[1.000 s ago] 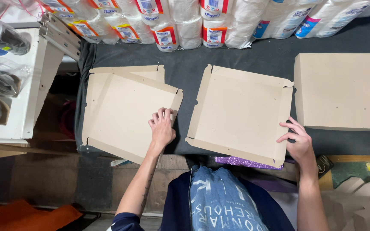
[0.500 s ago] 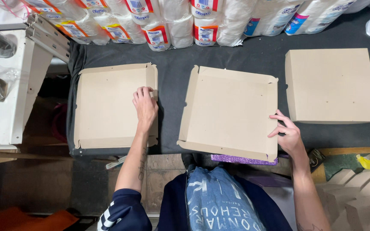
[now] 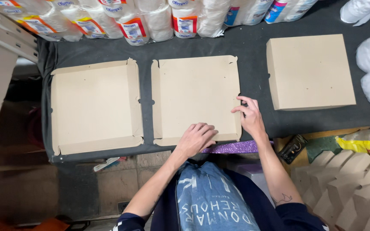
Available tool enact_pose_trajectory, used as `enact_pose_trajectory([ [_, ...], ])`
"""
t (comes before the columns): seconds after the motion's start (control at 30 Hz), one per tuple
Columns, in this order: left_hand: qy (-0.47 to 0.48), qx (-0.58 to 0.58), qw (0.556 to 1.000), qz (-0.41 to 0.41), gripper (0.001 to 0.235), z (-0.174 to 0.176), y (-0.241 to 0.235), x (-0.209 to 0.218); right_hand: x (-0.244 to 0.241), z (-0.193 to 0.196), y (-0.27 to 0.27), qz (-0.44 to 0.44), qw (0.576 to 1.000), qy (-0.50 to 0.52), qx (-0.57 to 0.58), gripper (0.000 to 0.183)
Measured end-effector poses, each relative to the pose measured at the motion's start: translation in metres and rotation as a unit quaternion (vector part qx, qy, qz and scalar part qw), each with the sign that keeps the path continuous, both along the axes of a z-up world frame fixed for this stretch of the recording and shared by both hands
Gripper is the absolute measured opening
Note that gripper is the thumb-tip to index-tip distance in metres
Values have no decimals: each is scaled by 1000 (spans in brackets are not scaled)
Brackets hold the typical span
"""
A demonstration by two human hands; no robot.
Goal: The person repeatedly folds cardboard flats into square boxes by hand on a worktable, stacking each finished box onto a pile.
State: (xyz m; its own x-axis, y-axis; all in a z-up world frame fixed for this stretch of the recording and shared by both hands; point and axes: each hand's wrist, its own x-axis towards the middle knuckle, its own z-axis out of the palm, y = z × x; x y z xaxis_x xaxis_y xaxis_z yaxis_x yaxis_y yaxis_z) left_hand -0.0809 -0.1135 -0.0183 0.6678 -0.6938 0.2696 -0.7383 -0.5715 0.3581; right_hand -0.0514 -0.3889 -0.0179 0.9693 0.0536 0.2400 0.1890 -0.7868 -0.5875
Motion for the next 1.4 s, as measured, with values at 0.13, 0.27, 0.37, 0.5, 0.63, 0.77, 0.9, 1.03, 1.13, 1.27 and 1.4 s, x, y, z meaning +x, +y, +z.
enact_pose_trajectory([
  [0.13, -52, 17, 998, 34, 22, -8, -12, 13, -23, 3, -7, 50, 999, -13, -11, 32],
  [0.27, 59, 53, 996, 33, 25, 2, -8, 26, -51, 10, -21, 76, 996, 35, 16, 36],
  [0.37, 101, 79, 991, 44, 21, -5, -15, 27, -61, 19, -20, 81, 996, 15, 40, 14],
  [0.5, 110, 75, 989, 55, 23, -9, -30, 21, -60, 15, -15, 65, 995, -28, 66, 6],
  [0.63, 140, 65, 986, 58, 27, 10, -33, 18, -51, 13, -4, 67, 992, -38, 96, 9],
  [0.77, 140, 65, 986, 58, 27, 10, -31, 18, -45, 10, -1, 83, 986, 18, 141, 29],
  [0.9, 139, 57, 987, 47, 26, 8, -30, 18, -38, 15, 2, 113, 984, 46, 129, 33],
  [1.03, 198, 64, 978, 14, 25, 33, -22, 21, -31, 44, 0, 146, 976, 131, 92, 34],
  [1.13, 178, 148, 973, 12, 26, 38, 5, 26, -25, 63, -6, 108, 978, 165, 71, 23],
  [1.27, 196, 193, 959, 66, 23, 26, 50, 20, -12, 34, -10, 29, 983, 153, 100, 17],
  [1.4, 199, 193, 958, 70, 33, 17, 45, -1, -7, 23, 31, -50, 948, 159, 270, 27],
])
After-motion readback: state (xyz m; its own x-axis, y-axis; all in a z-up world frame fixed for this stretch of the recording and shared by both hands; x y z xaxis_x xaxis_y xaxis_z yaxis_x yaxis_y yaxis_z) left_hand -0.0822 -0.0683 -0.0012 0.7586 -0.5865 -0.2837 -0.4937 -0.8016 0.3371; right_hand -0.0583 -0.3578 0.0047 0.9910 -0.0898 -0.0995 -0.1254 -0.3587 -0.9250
